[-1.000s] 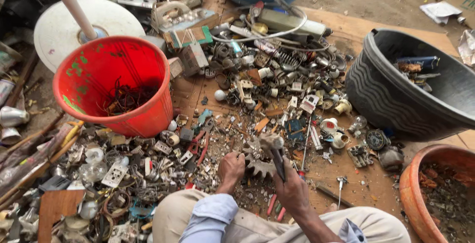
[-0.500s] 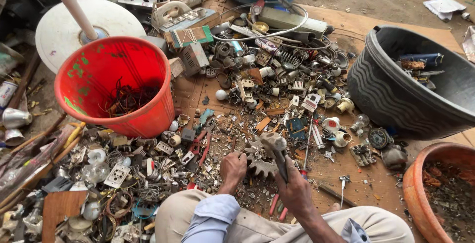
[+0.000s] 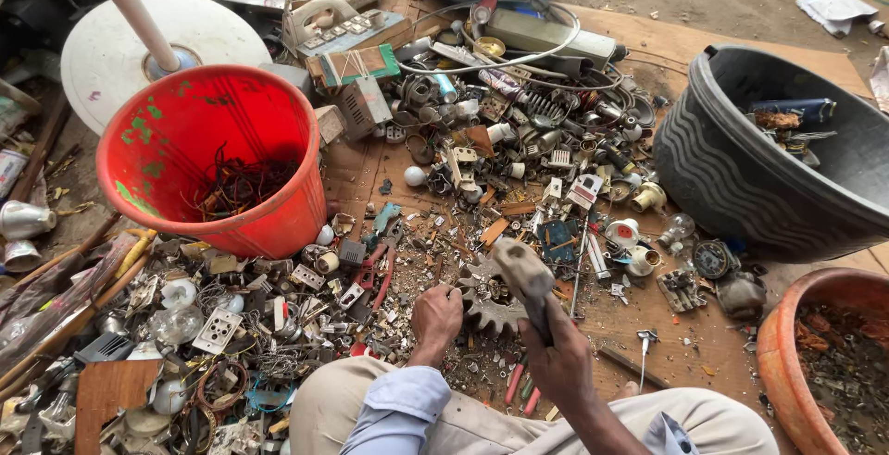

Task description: The person sits on the ground and uses a hammer to break apart a wooden-framed electronic device, separating the internal components from the casing. They then pick up a metal gear and repeatedly strike it with the hammer to deform it.

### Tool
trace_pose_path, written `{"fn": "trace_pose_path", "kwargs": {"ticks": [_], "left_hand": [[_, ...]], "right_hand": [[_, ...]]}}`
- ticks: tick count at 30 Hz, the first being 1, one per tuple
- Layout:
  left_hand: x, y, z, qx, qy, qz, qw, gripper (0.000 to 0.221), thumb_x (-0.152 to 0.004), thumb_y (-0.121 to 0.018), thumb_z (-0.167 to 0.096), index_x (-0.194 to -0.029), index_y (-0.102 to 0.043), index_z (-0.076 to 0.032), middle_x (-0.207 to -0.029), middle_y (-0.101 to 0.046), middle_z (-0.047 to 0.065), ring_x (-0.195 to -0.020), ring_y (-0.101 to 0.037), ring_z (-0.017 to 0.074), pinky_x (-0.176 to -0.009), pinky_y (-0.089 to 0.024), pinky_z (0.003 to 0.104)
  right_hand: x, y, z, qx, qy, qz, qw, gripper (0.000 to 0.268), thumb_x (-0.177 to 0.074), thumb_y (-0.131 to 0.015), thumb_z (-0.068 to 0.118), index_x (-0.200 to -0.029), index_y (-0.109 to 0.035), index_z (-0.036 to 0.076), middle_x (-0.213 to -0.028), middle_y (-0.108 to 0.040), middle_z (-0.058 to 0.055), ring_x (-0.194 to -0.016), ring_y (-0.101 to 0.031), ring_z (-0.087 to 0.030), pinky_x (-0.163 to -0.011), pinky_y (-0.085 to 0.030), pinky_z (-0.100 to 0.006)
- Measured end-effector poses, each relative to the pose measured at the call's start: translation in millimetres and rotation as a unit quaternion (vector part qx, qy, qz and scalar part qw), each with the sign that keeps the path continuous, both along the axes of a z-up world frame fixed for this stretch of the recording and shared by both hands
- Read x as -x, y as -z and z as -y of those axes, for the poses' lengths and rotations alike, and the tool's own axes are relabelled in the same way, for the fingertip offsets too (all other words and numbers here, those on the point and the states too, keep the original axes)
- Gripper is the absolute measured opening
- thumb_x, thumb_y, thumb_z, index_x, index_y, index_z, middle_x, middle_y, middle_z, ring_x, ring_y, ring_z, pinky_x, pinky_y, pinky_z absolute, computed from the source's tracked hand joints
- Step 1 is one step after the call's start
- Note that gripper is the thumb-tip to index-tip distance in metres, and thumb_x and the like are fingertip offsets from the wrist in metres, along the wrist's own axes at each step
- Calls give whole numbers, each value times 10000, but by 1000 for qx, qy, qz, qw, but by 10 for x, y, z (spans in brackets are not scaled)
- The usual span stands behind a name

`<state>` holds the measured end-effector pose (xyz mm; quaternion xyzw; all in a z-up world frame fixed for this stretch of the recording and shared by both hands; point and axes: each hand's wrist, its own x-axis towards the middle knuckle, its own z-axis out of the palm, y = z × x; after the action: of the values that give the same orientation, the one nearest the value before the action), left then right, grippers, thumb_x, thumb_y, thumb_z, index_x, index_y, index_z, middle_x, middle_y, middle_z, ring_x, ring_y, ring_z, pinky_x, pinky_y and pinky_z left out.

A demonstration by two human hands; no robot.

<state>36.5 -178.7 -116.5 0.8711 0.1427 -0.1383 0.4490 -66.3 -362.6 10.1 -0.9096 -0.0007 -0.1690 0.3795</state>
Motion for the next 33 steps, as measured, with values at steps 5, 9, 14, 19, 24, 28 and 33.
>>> {"fn": "trace_pose_path", "kwargs": {"ticks": [5, 9, 14, 19, 24, 28, 33], "left_hand": [[-12, 15, -8, 4, -9, -9, 1000, 211, -929, -565, -289, -863, -699, -141, -626, -585, 21, -520, -461, 127, -469, -408, 329], [40, 42, -6, 37, -17, 1, 999, 250, -944, -546, -288, -810, -694, -139, -618, -578, -2, -507, -481, 118, -458, -436, 318], [-14, 45, 12, 0, -6, 19, 1000, 279, -940, -562, -282, -776, -705, -108, -601, -563, 19, -523, -456, 133, -477, -383, 334], [-34, 113, 3, -2, -7, 9, 1000, 275, -922, -542, -301, -773, -706, -137, -592, -583, 12, -517, -482, 139, -478, -397, 347], [-132, 241, 29, -41, -14, 21, 999, 320, -910, -588, -378, -786, -702, -106, -609, -581, 52, -530, -514, 157, -493, -427, 385], [-137, 286, 35, -33, -14, 63, 997, 319, -909, -582, -330, -722, -698, -99, -613, -511, 9, -544, -430, 148, -497, -370, 360], [-41, 353, 25, 0, -18, 10, 1000, 332, -924, -545, -346, -752, -710, -114, -617, -586, 51, -552, -518, 224, -503, -441, 428]], "right_hand": [[21, 251, -44, 70, -59, -41, 995, 650, -963, -635, 257, -1557, -415, 109, -825, -722, -193, -667, -700, -303, -567, -572, -487], [-187, 141, -17, 80, -21, -280, 957, 602, -999, -618, 314, -1533, -394, 149, -776, -730, -141, -644, -694, -264, -617, -574, -479], [-39, -152, -24, -32, 27, -199, 979, 377, -1005, -571, 306, -1350, -580, 155, -715, -694, -139, -540, -663, -230, -470, -593, -390], [-35, -86, -97, -36, -79, 78, 993, 367, -1046, -551, 262, -1389, -511, 139, -871, -736, -130, -647, -690, -147, -543, -573, -344], [-304, 272, 65, 129, -17, -276, 952, 510, -1018, -579, 378, -1469, -466, 169, -847, -750, -205, -762, -688, -317, -648, -512, -423], [11, 150, 89, 31, 14, -273, 961, 562, -1009, -513, 399, -1523, -399, 204, -802, -739, -217, -665, -703, -334, -539, -566, -441], [41, -18, -10, 16, 1, 28, 999, 472, -1027, -524, 414, -1369, -455, 97, -737, -711, -158, -588, -718, -243, -477, -550, -408]]}}
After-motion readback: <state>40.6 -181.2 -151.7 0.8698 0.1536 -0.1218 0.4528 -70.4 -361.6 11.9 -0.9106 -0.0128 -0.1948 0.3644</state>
